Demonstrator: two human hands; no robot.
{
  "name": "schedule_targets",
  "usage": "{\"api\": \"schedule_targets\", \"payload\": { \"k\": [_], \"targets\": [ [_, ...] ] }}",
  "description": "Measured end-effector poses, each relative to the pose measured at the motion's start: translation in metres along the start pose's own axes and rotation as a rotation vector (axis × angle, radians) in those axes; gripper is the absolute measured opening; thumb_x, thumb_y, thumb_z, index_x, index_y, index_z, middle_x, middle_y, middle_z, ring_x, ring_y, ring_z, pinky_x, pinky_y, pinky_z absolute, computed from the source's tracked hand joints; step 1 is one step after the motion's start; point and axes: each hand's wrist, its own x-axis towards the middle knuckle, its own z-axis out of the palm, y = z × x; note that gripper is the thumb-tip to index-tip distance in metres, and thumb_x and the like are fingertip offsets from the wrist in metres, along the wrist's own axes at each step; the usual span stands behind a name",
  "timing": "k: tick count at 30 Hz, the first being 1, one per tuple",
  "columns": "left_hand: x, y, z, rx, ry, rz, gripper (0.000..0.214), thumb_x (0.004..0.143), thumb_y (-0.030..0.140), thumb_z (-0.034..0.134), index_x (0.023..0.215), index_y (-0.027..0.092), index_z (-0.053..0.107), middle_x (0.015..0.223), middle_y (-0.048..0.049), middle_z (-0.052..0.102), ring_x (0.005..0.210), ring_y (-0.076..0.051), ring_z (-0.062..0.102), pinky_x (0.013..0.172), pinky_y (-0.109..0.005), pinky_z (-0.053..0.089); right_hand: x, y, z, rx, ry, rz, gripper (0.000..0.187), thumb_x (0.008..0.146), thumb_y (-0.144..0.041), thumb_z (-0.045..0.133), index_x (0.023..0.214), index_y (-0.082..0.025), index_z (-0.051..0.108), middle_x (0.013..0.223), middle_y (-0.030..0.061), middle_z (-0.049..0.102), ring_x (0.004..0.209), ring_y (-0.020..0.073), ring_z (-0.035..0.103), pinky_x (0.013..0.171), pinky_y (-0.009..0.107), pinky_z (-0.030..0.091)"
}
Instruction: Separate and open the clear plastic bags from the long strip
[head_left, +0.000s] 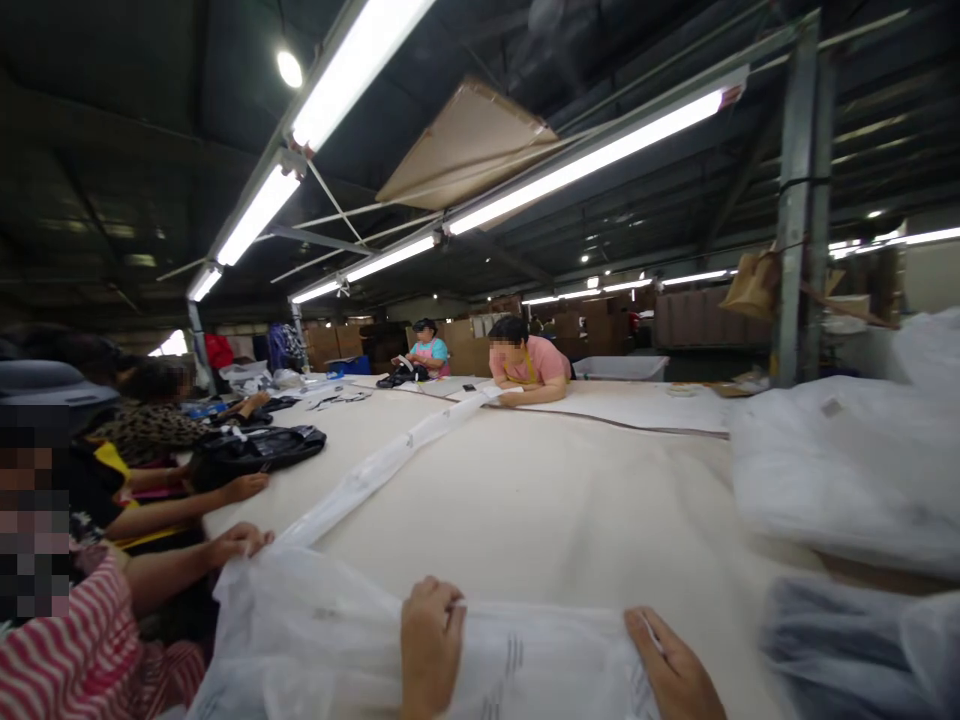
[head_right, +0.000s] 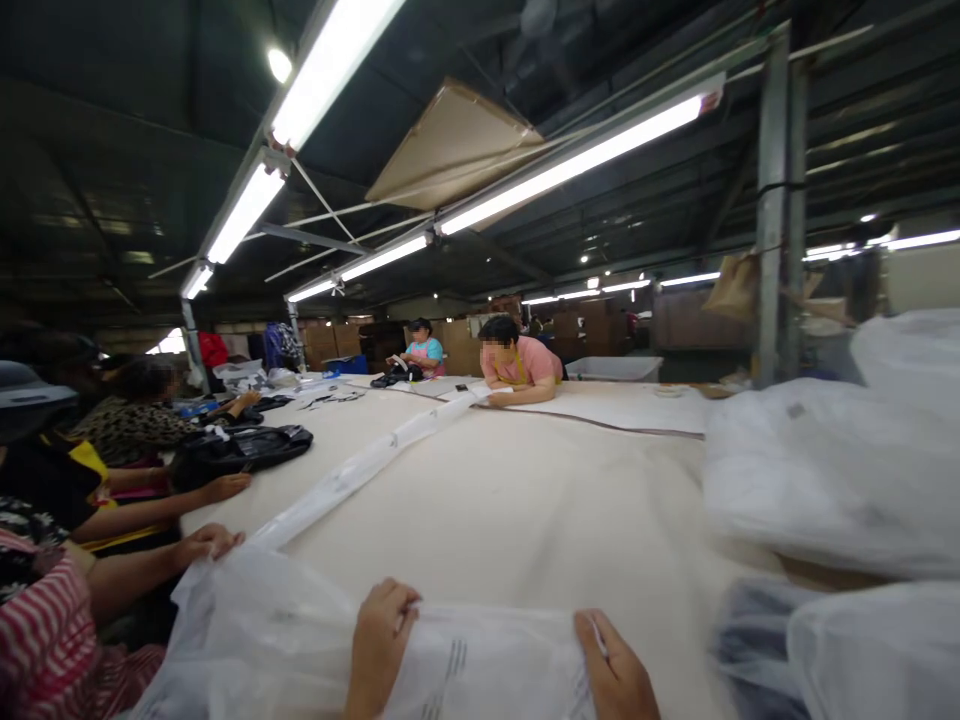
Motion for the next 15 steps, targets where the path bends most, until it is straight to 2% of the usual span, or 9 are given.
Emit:
{"api": "schedule_targets", "payload": {
  "k": [3,5,7,11,15],
  "targets": [
    [-0.001,0.003,-0.007,-0.115,0.025,0.018,0.014,0.077,0.023,0.049,0.072,0.016,0.06,0.079,-0.0066,0.059,0.082,-0.021,0.051,0.078,-0.033,0.036,-0.006,-0.012,-0.008,-0.055,0.059,-0.046,0.057,0.075,-0.069,0.034,0.087,-0.018,0.056,0.082,0.0023,0.063,0.084,0.0189,0.057,0.077,0.025,0.044],
    [-0.001,0.004,-0.006,-0.22,0.014,0.007,0.016,0.08,0.028,0.048,0.075,0.016,0.058,0.08,-0.0061,0.058,0.082,-0.02,0.051,0.076,-0.03,0.036,-0.007,-0.017,-0.013,-0.101,0.072,-0.064,0.055,0.076,-0.069,0.031,0.08,-0.018,0.052,0.073,0.0003,0.057,0.076,0.0161,0.055,0.071,0.023,0.042],
    [-0.002,0.006,-0.004,-0.341,-0.029,-0.05,0.02,0.083,0.034,0.046,0.078,0.016,0.055,0.076,-0.0037,0.055,0.077,-0.017,0.05,0.068,-0.026,0.036,-0.006,-0.019,-0.017,-0.143,0.098,-0.072,0.055,0.076,-0.069,0.029,0.076,-0.019,0.05,0.069,-0.0007,0.053,0.07,0.0142,0.052,0.067,0.022,0.041],
    [-0.005,0.009,-0.003,-0.564,-0.099,-0.138,0.029,0.087,0.042,0.041,0.07,0.018,0.043,0.063,0.0025,0.04,0.063,-0.012,0.04,0.059,-0.022,0.032,-0.004,-0.023,-0.024,-0.206,0.154,-0.087,0.058,0.074,-0.071,0.027,0.078,-0.019,0.052,0.063,-0.0007,0.05,0.064,0.0145,0.051,0.064,0.023,0.04],
    [-0.004,0.01,-0.005,-0.574,-0.105,-0.141,0.03,0.086,0.042,0.043,0.069,0.017,0.042,0.062,0.0033,0.035,0.062,-0.011,0.037,0.059,-0.022,0.031,-0.003,-0.027,-0.027,-0.239,0.154,-0.059,0.06,0.072,-0.073,0.025,0.08,-0.02,0.053,0.066,0.0007,0.055,0.067,0.0166,0.055,0.067,0.025,0.042]
  ]
}}
